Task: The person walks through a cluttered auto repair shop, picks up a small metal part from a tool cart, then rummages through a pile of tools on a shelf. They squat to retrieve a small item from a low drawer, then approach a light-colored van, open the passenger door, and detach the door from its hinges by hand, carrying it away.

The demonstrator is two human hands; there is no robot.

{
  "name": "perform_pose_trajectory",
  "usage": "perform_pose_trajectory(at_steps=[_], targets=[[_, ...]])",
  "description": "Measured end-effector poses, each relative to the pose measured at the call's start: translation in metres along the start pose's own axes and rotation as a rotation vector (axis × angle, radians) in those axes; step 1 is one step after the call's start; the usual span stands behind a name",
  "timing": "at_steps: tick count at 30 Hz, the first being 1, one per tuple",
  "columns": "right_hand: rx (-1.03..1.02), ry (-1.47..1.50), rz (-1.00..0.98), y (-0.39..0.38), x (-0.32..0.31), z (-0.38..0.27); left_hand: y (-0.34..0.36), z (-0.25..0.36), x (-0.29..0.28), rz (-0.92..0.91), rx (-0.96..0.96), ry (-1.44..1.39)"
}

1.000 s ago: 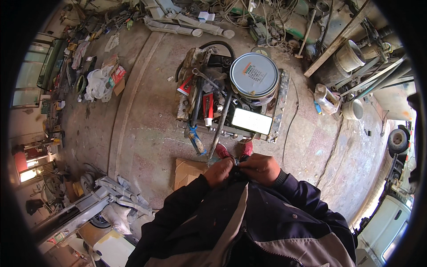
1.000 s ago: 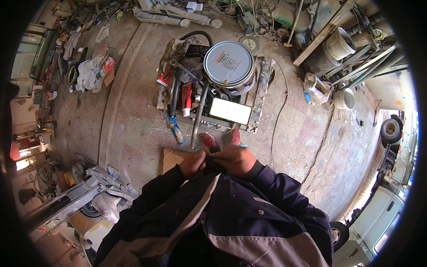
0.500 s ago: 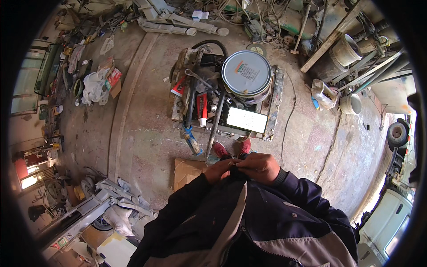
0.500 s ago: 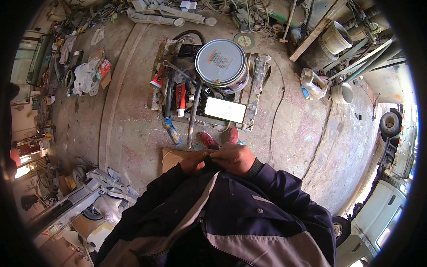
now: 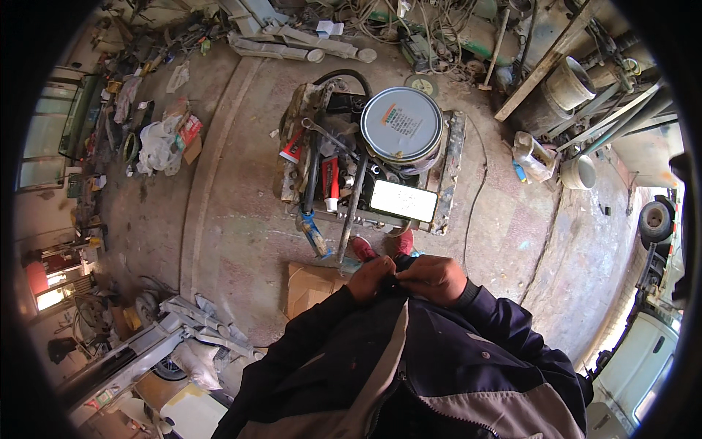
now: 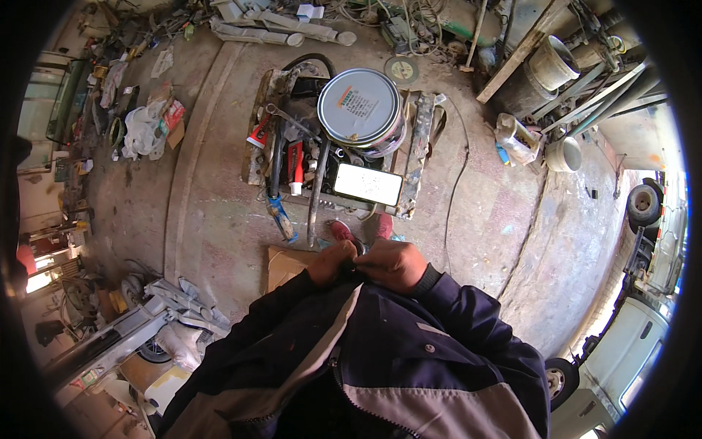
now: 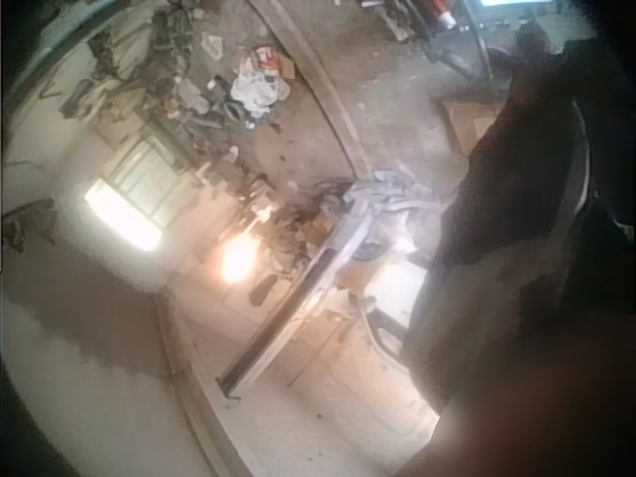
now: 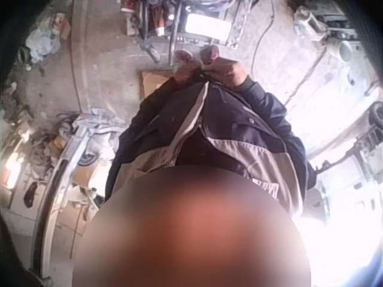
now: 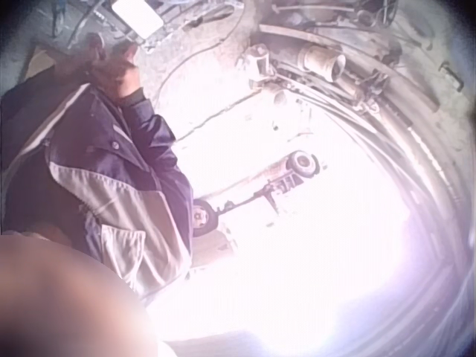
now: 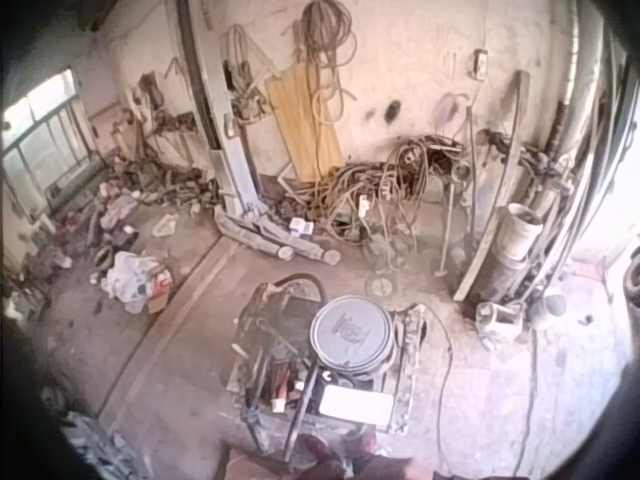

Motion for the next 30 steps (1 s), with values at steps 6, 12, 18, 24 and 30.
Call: perform_pose_trajectory(at_steps=[6,12,18,24,30], targets=[[-0.114,-0.099,-0.047,-0.011,0.003,0.005,0.002,-0.029,-0.019,0.277,-0.167,0.025],[-0.120,-0.142,-0.077,-0.040,-0.013,-0.005,-0.048,-0.060,-0.035,0.301,-0.282,0.304],[0.038,0.002,-0.219,-0.031,-0.027,0.005,-0.018,0.016,-0.046,0.405,0.102,0.696],[0.362,-0.007,-0.018,-0.035,-0.055,0.046,0.041,0.092,-0.087,0.517,0.087,1.211],[0.502,-0.037,0.018,-0.059,-0.048,0.072,0.060,0.104,-0.079,0.569,-0.161,1.438]])
Point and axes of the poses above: each hand's wrist, its own y-axis towards the middle knuckle, its own x-axis out of the palm, z = x × y, the point moved 7 cm from there along y, towards the middle knuckle, and after that the axes turned 8 degrees about -y, right-handed, at the moved point
